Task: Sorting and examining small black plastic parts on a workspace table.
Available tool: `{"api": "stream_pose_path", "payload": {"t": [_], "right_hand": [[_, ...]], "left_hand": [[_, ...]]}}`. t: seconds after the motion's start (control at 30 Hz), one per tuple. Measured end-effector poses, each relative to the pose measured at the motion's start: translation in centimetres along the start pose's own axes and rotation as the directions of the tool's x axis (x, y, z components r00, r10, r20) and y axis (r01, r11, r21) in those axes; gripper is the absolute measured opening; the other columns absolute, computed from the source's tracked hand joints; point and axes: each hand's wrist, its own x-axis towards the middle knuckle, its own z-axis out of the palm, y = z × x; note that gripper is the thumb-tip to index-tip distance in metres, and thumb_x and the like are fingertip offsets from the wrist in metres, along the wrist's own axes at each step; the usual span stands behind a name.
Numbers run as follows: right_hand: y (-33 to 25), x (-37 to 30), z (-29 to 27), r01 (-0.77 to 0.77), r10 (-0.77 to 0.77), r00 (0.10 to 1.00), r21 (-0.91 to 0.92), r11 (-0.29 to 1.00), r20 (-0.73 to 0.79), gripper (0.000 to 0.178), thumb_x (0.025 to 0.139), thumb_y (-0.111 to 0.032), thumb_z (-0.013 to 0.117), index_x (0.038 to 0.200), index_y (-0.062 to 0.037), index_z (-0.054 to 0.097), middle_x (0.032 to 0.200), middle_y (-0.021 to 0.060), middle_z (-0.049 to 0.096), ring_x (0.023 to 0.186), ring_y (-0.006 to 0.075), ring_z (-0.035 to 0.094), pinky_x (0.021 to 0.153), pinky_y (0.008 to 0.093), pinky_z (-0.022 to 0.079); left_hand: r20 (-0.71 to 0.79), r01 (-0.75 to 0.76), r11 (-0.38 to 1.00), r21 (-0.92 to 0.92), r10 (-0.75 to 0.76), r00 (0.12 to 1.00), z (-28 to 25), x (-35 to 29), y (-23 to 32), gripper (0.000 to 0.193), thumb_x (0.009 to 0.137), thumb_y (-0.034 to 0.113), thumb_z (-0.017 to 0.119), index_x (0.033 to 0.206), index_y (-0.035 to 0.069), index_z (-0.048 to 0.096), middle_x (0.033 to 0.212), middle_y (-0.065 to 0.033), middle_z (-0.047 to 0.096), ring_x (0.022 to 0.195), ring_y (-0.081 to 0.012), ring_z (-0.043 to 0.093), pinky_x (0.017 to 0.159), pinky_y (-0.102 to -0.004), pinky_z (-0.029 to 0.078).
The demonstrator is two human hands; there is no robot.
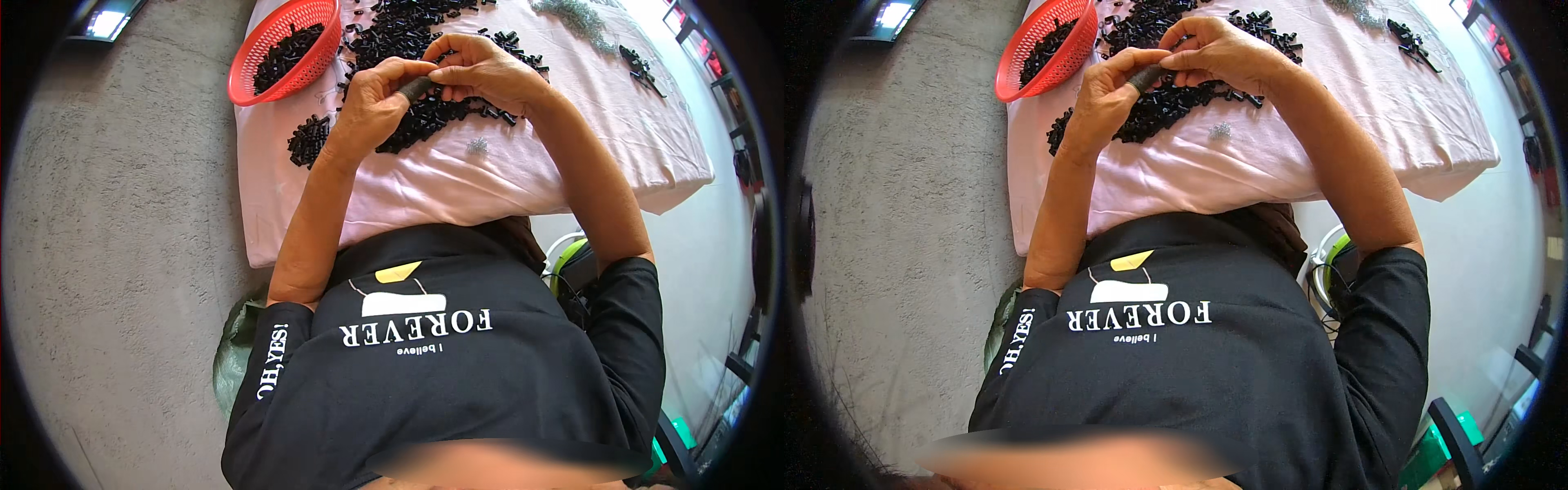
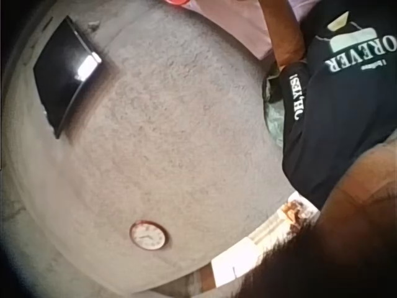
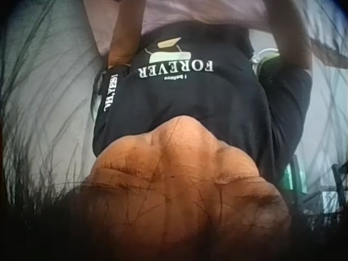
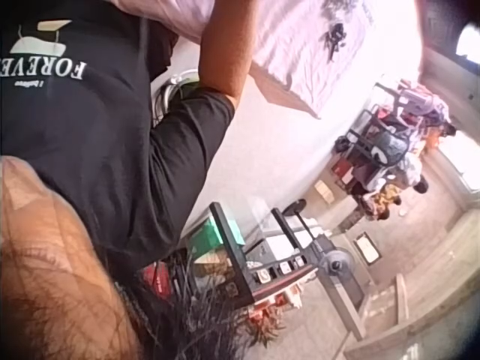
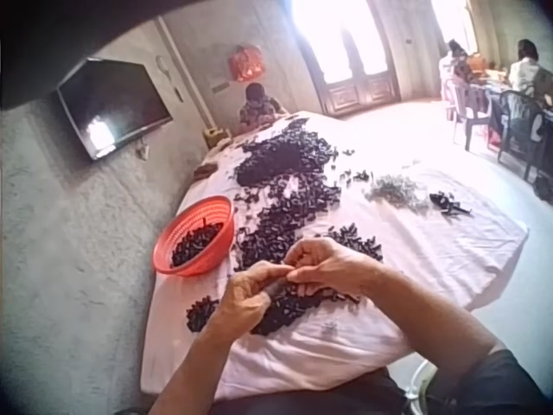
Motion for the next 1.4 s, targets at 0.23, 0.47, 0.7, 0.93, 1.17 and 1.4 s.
{"api": "stream_pose_path", "payload": {"t": [0.23, 0.47, 0.7, 0.93, 1.17, 1.4], "right_hand": [[-0.6, -0.2, 0.7, -0.014, 0.015, 0.999, 0.034, 0.999, -0.035, 0.018, 0.091, -0.013, 0.065, 0.105, -0.0039, 0.058, 0.084, -0.0001, 0.064, 0.07, 0.0037, 0.062, 0.067, 0.0156, 0.054], [-0.2, 0.0, 0.0, -0.01, 0.017, 0.998, 0.126, 0.992, -0.054, 0.015, 0.089, -0.013, 0.068, 0.098, -0.001, 0.063, 0.088, 0.0048, 0.066, 0.079, 0.0107, 0.068, 0.073, 0.0202, 0.058], [-0.3, 0.0, 0.2, -0.001, 0.008, 0.994, 0.07, 0.998, -0.108, 0.013, 0.09, -0.014, 0.067, 0.097, -0.003, 0.063, 0.085, 0.0026, 0.066, 0.076, 0.0082, 0.067, 0.071, 0.0184, 0.057], [-0.4, 0.0, 0.3, 0.019, -0.012, 0.997, 0.091, 0.996, -0.082, 0.016, 0.092, -0.012, 0.064, 0.103, -0.0016, 0.065, 0.091, 0.0043, 0.067, 0.08, 0.008, 0.067, 0.076, 0.0194, 0.057], [-0.2, 0.0, -0.1, 0.055, -0.056, 0.998, 0.112, 0.992, 0.008, 0.02, 0.087, -0.005, 0.068, 0.107, -0.0007, 0.068, 0.098, 0.0103, 0.069, 0.088, 0.0157, 0.069, 0.085, 0.0259, 0.056], [-0.6, -0.1, 0.4, 0.119, -0.119, 0.993, 0.017, 0.993, 0.01, 0.015, 0.089, -0.007, 0.066, 0.103, 0.0002, 0.064, 0.093, 0.005, 0.066, 0.085, 0.0112, 0.067, 0.082, 0.0222, 0.055]], "left_hand": [[-0.121, 0.042, 0.989, -0.144, -0.06, 0.991, 0.9, -0.3, 0.1, 0.025, 0.088, -0.009, 0.05, 0.109, -0.004, 0.063, 0.099, -0.0043, 0.065, 0.091, -0.0086, 0.061, 0.086, -0.0219, 0.05], [-0.214, -0.019, 0.968, -0.251, -0.037, 0.976, 1.1, -1.0, -0.1, 0.024, 0.085, -0.012, 0.05, 0.104, -0.004, 0.063, 0.096, -0.0062, 0.066, 0.087, -0.011, 0.064, 0.082, -0.0234, 0.052], [-0.249, -0.062, 0.982, -0.179, 0.016, 0.968, 1.7, -1.2, 0.3, 0.025, 0.083, -0.015, 0.053, 0.104, -0.005, 0.064, 0.096, -0.0076, 0.066, 0.087, -0.0118, 0.064, 0.082, -0.0237, 0.053], [-0.294, -0.077, 0.989, -0.122, 0.038, 0.955, 1.7, -1.5, 0.6, 0.027, 0.081, -0.017, 0.052, 0.102, -0.006, 0.064, 0.097, -0.0073, 0.066, 0.087, -0.0112, 0.064, 0.083, -0.0232, 0.052], [-0.3, -0.056, 0.993, -0.105, 0.022, 0.954, 1.4, -1.9, 1.3, 0.031, 0.079, -0.019, 0.05, 0.102, -0.006, 0.065, 0.096, -0.0068, 0.066, 0.087, -0.0102, 0.063, 0.084, -0.0222, 0.051], [-0.281, 0.025, 1.0, -0.015, -0.029, 0.959, 1.0, -2.0, 1.8, 0.03, 0.079, -0.019, 0.051, 0.101, -0.006, 0.065, 0.094, -0.0069, 0.067, 0.086, -0.0097, 0.064, 0.082, -0.0213, 0.051]]}}
